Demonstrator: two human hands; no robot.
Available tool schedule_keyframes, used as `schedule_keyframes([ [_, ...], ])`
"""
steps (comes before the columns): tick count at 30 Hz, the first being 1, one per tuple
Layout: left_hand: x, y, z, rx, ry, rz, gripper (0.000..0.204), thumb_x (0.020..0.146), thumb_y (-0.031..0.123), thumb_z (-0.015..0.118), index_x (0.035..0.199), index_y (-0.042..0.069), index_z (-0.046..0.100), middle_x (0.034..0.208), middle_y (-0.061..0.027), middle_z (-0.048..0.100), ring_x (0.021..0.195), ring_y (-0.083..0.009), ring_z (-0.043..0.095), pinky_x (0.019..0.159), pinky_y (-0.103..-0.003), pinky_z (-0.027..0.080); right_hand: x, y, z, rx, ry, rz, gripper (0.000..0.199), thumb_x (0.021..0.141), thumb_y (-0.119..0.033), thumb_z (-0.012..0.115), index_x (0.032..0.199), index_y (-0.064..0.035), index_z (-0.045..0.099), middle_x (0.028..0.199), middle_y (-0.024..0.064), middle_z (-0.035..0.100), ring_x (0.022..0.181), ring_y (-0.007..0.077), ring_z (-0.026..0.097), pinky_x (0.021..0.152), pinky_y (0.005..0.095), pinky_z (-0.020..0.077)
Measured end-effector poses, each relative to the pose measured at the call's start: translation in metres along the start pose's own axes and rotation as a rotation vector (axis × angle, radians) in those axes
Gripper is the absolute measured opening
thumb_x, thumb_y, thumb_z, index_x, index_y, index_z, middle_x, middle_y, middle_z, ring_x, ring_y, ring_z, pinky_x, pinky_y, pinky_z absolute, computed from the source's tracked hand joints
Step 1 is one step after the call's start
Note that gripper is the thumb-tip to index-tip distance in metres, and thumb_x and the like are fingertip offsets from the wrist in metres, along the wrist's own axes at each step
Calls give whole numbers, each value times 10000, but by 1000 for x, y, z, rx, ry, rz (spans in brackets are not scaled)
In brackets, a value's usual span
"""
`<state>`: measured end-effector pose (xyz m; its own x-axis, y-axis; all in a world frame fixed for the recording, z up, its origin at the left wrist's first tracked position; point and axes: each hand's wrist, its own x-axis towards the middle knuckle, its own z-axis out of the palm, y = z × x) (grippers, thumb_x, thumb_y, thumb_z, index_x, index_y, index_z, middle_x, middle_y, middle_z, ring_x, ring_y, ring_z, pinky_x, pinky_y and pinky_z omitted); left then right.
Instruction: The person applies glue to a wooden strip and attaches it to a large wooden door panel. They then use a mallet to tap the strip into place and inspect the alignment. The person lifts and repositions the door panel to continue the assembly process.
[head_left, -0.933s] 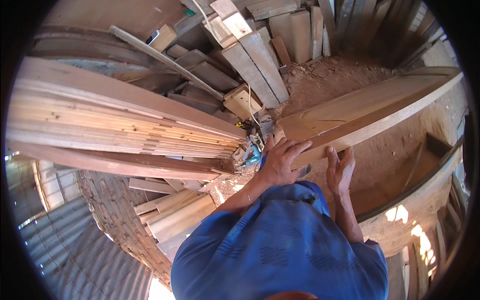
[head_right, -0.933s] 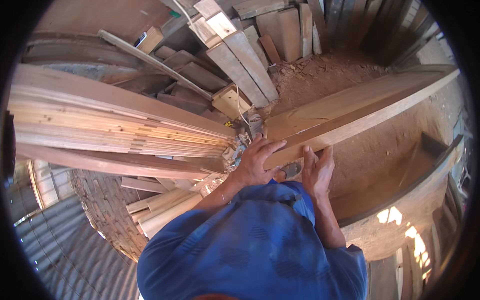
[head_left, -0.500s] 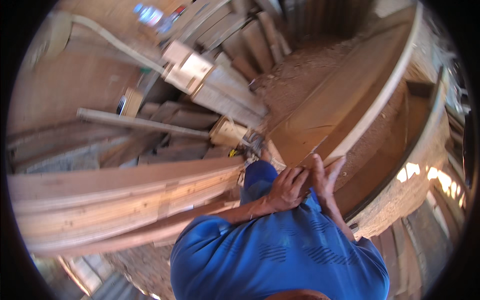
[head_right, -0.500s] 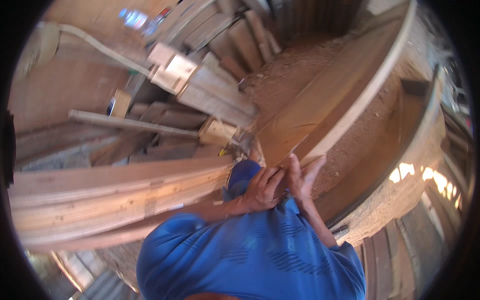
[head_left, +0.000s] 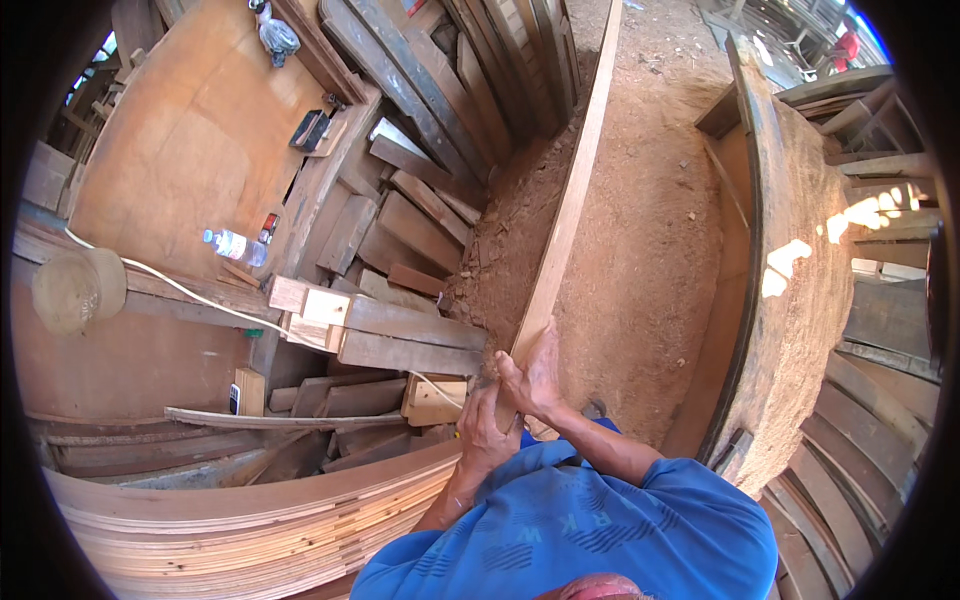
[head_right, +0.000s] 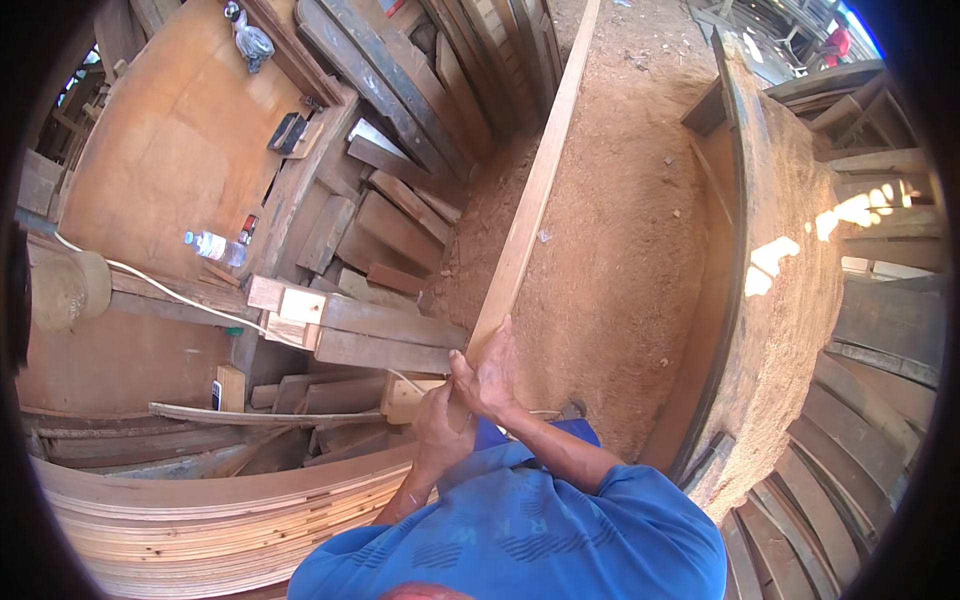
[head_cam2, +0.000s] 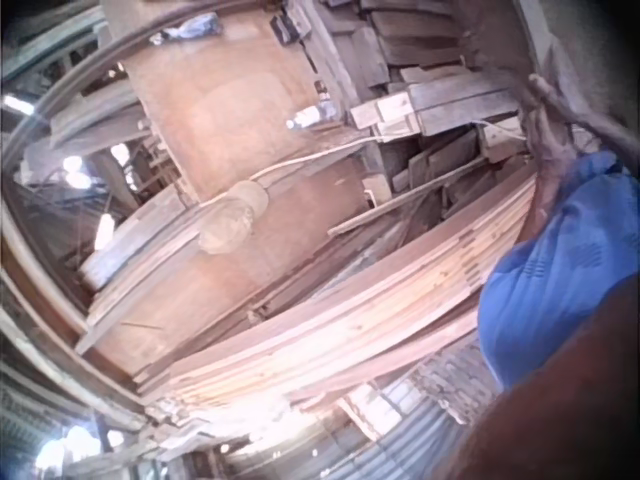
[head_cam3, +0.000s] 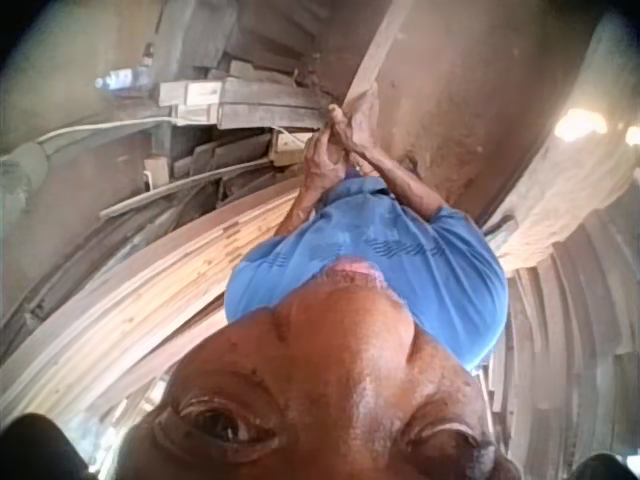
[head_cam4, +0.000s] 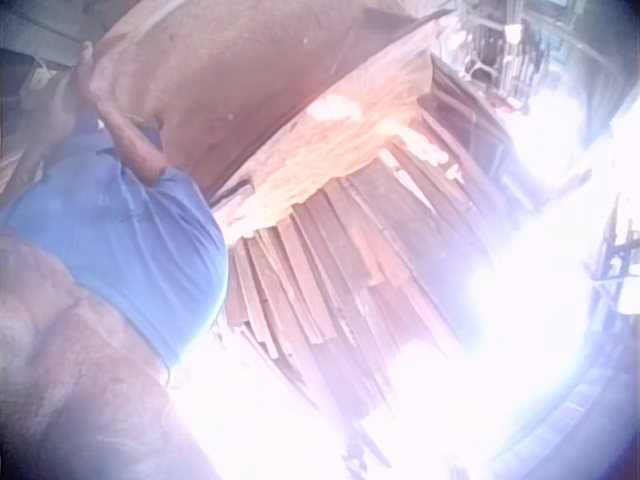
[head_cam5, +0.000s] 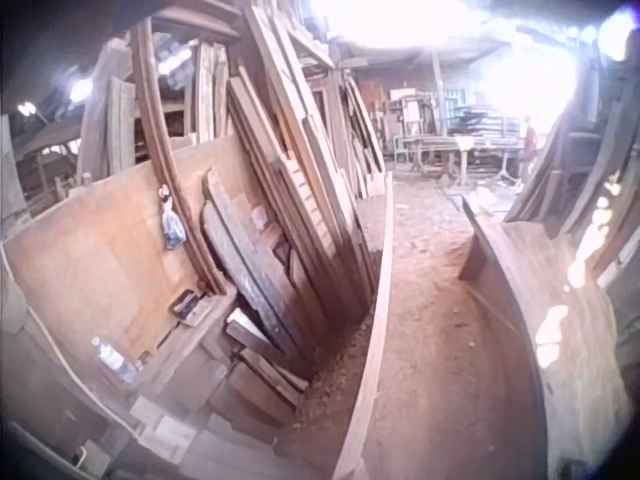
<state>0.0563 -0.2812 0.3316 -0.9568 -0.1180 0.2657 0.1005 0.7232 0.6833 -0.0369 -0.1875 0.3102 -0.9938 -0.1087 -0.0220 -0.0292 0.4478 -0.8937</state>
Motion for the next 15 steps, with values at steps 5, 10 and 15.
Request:
schedule_keyframes([
  [5,-1,2,-6,-25,-53,-15,648,740,175,743,1283,-14,443,1064,-225,577,958,-406,576,815,-475,464,-1,-7,-4,61,39,-25,775,769,-157,621,1370,76,190,1236,282,356,1182,395,380,1034,458,315],
  [10,-3,-1,-19,-190,-275,-32,880,750,316,774,1406,-19,292,1141,-230,573,998,-366,595,878,-437,479,-6,-12,-20,351,3,70,768,756,-84,584,1385,73,173,1249,253,364,1183,365,397,1063,447,303],
  [15,-13,-68,3,-1036,-298,-380,853,901,427,607,1493,36,133,1167,-193,601,951,-226,621,818,-364,514,-14,-7,-35,219,60,80,716,754,-35,559,1371,53,207,1210,209,395,1149,304,432,991,401,379],
])
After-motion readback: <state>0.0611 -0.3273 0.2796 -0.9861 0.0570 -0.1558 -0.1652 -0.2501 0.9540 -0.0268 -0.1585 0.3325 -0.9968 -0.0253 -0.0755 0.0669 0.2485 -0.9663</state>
